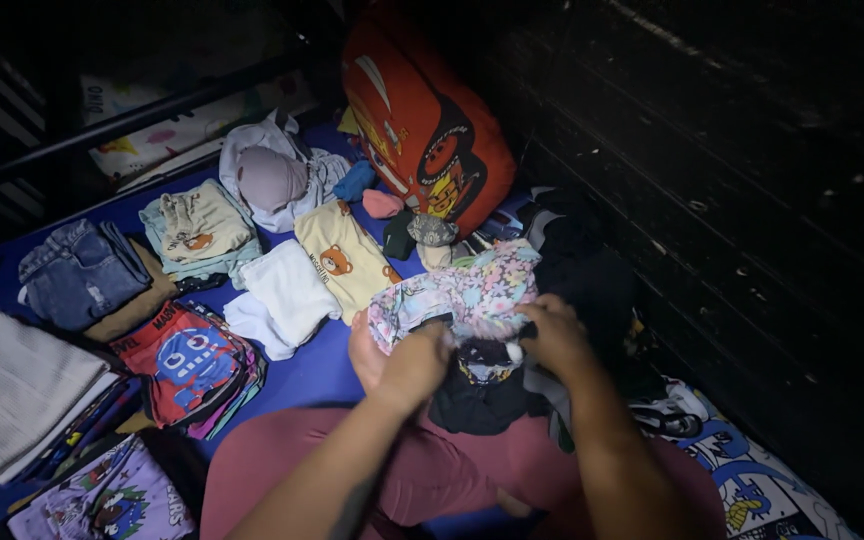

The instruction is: Folding various small clothing items like underwear and socks and organizing them into stacks on a bed.

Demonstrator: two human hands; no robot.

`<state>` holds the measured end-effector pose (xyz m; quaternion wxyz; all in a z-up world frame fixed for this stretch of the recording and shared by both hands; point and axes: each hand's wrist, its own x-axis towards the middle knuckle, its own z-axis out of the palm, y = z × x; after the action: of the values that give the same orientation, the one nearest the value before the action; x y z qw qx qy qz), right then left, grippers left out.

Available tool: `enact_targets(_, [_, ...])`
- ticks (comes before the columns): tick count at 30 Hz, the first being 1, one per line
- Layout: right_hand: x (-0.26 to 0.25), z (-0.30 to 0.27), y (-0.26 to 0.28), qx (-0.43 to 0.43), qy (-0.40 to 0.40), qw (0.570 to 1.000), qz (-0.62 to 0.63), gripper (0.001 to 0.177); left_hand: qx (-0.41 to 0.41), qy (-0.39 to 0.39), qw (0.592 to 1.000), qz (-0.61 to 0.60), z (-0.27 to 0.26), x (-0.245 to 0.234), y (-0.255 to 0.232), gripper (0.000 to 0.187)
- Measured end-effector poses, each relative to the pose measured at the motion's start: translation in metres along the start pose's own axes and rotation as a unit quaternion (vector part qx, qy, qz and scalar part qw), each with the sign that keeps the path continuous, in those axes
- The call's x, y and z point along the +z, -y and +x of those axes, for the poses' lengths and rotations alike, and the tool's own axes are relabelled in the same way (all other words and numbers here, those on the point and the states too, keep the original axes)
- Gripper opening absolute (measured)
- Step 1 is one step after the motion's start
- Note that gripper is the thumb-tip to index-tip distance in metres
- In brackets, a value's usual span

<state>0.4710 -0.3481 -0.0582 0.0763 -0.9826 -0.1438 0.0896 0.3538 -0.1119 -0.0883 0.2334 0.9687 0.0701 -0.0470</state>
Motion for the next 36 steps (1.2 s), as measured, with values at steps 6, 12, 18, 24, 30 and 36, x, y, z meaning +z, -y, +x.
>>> enact_targets(6, [-0.013, -0.013, 0.017, -0.085, -0.006, 0.995, 0.056, 0.019, -0.067, -0.115, 0.897, -0.421, -0.029, -0.074, -0.001, 0.019])
enact_targets(12, [-0.055, -0.02, 0.0, -0.114, -0.424, 0.856, 0.273, 0.025, 0.199, -0.356, 0.89, -0.203, -0.054, -0.152, 0.01, 0.021])
enact_targets(18, [-0.109, -0.032, -0.07, -0.124, -0.483, 0.856, 0.133, 0.026, 0.177, -0.541, 0.821, -0.048, -0.11, -0.215, 0.011, 0.028])
enact_targets(24, [-0.196, -0.108, -0.078, -0.21, 0.024, 0.948, 0.236, 0.022, 0.293, -0.23, 0.898, -0.233, -0.155, -0.268, 0.005, 0.027])
enact_targets(30, [-0.257, -0.142, -0.076, -0.467, 0.018, 0.839, 0.28, 0.024, 0.31, -0.115, 0.943, -0.028, -0.184, -0.325, -0.019, 0.046])
enact_targets(36, [-0.301, -0.172, -0.055, -0.385, 0.024, 0.91, 0.151, 0.022, 0.349, 0.046, 0.933, 0.067, -0.217, -0.361, -0.034, 0.024])
